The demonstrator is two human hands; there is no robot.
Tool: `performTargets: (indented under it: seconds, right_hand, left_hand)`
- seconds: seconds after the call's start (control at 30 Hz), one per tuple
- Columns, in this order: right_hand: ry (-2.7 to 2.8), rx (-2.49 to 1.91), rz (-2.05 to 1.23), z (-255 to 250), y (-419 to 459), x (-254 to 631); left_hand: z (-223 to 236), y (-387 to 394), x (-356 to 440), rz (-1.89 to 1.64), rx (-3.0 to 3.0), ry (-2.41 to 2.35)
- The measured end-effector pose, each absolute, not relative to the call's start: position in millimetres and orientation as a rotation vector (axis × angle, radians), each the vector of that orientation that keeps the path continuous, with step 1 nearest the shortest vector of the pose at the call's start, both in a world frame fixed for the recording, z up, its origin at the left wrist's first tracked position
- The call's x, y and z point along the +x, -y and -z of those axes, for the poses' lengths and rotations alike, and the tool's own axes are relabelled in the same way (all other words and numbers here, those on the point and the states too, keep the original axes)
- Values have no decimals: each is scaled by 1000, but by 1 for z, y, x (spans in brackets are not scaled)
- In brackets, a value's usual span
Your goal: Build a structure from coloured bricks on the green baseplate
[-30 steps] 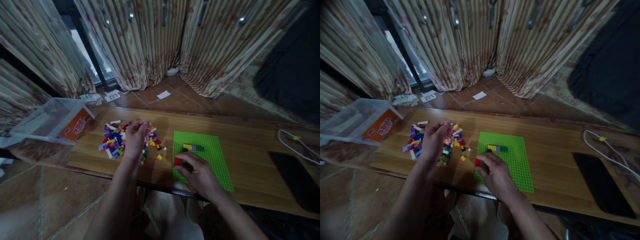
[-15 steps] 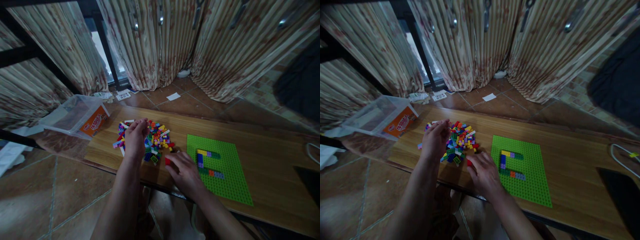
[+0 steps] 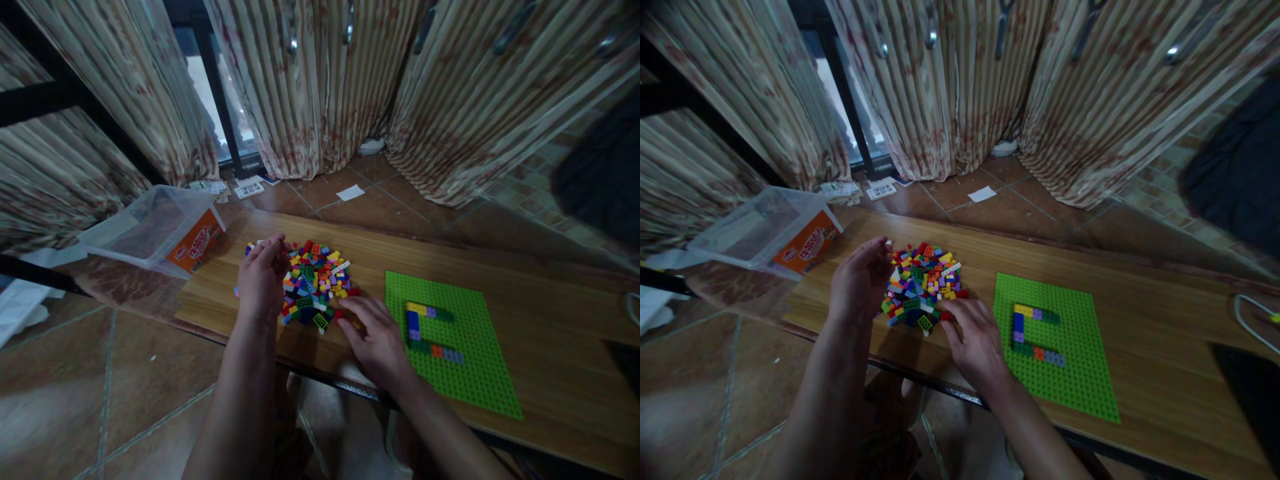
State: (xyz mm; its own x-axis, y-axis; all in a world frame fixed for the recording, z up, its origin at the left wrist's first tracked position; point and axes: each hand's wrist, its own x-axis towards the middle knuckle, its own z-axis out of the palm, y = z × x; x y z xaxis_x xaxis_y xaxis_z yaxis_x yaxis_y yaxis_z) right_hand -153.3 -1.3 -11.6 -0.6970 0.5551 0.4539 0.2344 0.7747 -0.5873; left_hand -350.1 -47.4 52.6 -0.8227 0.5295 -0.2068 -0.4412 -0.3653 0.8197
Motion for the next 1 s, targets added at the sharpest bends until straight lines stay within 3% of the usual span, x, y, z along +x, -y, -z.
performTargets:
  seconds: [0.47,1.0]
  right_hand:
    - [2590,-460,-559,8,-1,-197]
    - [2476,-493,-602,12,-4,-205]
  left_hand:
    - [-58,50,-354,-2118,99,-1293]
    - [-56,48,-355,-2098,119,-1321]
